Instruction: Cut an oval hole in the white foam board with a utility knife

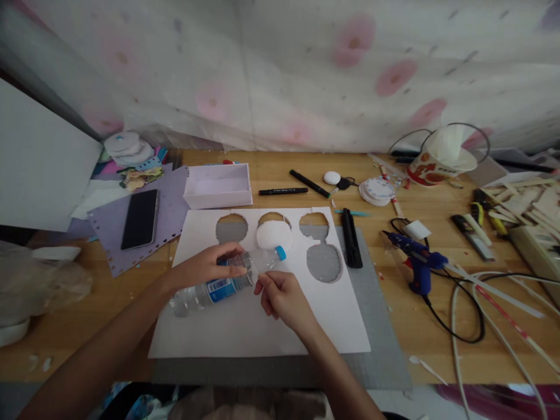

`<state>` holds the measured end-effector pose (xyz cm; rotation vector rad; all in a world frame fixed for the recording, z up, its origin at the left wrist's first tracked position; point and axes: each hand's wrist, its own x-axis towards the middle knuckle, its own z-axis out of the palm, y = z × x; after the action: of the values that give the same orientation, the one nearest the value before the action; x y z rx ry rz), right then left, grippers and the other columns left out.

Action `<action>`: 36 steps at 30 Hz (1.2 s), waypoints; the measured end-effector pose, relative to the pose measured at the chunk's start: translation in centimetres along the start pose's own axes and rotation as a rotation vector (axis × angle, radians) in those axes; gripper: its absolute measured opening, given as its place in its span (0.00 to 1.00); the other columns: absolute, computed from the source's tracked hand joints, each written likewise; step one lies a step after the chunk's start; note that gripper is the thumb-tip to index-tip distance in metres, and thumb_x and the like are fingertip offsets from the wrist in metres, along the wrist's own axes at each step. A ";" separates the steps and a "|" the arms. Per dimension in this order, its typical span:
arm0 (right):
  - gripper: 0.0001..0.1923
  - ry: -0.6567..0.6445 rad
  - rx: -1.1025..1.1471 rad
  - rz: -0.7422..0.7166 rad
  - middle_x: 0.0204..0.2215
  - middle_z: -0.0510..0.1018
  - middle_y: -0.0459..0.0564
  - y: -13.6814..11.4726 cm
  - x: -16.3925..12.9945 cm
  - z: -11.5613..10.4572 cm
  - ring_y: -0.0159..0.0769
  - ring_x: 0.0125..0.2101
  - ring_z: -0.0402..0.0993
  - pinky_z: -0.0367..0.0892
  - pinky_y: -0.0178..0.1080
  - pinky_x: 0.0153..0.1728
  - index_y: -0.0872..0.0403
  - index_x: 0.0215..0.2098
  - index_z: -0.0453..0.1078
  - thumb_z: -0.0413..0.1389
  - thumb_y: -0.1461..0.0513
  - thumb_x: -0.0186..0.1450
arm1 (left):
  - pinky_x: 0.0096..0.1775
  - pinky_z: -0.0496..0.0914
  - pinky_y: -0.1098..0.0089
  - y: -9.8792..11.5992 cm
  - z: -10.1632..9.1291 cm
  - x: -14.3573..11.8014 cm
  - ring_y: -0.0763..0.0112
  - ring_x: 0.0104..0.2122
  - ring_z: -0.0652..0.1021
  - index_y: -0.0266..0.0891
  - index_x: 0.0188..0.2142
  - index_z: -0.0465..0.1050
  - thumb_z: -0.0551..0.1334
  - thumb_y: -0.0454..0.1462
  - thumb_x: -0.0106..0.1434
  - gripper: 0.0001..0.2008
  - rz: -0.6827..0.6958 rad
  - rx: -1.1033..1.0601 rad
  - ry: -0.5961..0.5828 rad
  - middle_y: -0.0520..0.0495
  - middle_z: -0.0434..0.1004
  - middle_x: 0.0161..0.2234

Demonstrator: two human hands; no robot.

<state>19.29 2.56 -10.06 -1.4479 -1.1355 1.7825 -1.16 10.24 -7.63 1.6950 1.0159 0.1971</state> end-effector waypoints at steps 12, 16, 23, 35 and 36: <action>0.23 -0.011 -0.004 -0.016 0.08 0.64 0.39 0.8 -0.2 -0.3 0.25 0.09 0.52 0.46 0.31 0.13 0.55 0.25 0.67 0.51 0.44 0.61 | 0.45 0.65 0.63 0.9 0.7 -0.7 0.59 0.44 0.74 0.38 0.50 0.68 0.58 0.50 0.63 0.22 0.001 0.205 -0.002 0.43 0.75 0.45; 0.23 0.026 0.007 -0.067 0.08 0.64 0.39 0.8 -0.1 -0.4 0.24 0.09 0.51 0.45 0.31 0.14 0.55 0.26 0.68 0.52 0.44 0.61 | 0.43 0.65 0.63 0.7 0.7 -0.6 0.58 0.42 0.74 0.37 0.47 0.70 0.60 0.52 0.61 0.22 -0.007 0.236 0.042 0.42 0.76 0.43; 0.24 -0.014 0.125 -0.164 0.09 0.55 0.35 -0.4 -1.4 0.1 0.23 0.12 0.43 0.40 0.32 0.16 0.55 0.28 0.69 0.53 0.43 0.63 | 0.43 0.65 0.64 2.3 0.6 -2.6 0.60 0.40 0.73 0.37 0.41 0.71 0.59 0.55 0.61 0.23 -0.003 0.083 0.212 0.46 0.74 0.38; 0.29 -0.184 0.077 -0.165 0.10 0.53 0.35 -1.9 -6.0 1.5 0.22 0.13 0.43 0.39 0.32 0.16 0.57 0.23 0.69 0.55 0.40 0.62 | 0.39 0.70 0.69 1.2 5.2 -8.5 0.63 0.38 0.79 0.40 0.46 0.78 0.74 0.49 0.50 0.26 -0.208 -0.920 0.216 0.46 0.81 0.39; 0.29 -0.182 0.056 -0.157 0.10 0.54 0.36 -1.9 -6.3 1.5 0.22 0.13 0.45 0.40 0.32 0.16 0.57 0.23 0.69 0.54 0.39 0.61 | 0.39 0.70 0.70 1.2 5.5 -8.7 0.64 0.38 0.79 0.40 0.44 0.78 0.74 0.48 0.50 0.24 -0.210 -0.953 0.212 0.46 0.81 0.39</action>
<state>19.25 -2.18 -5.30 -1.1499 -1.2431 1.8476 -2.71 0.16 -5.66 0.7082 1.0100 0.6213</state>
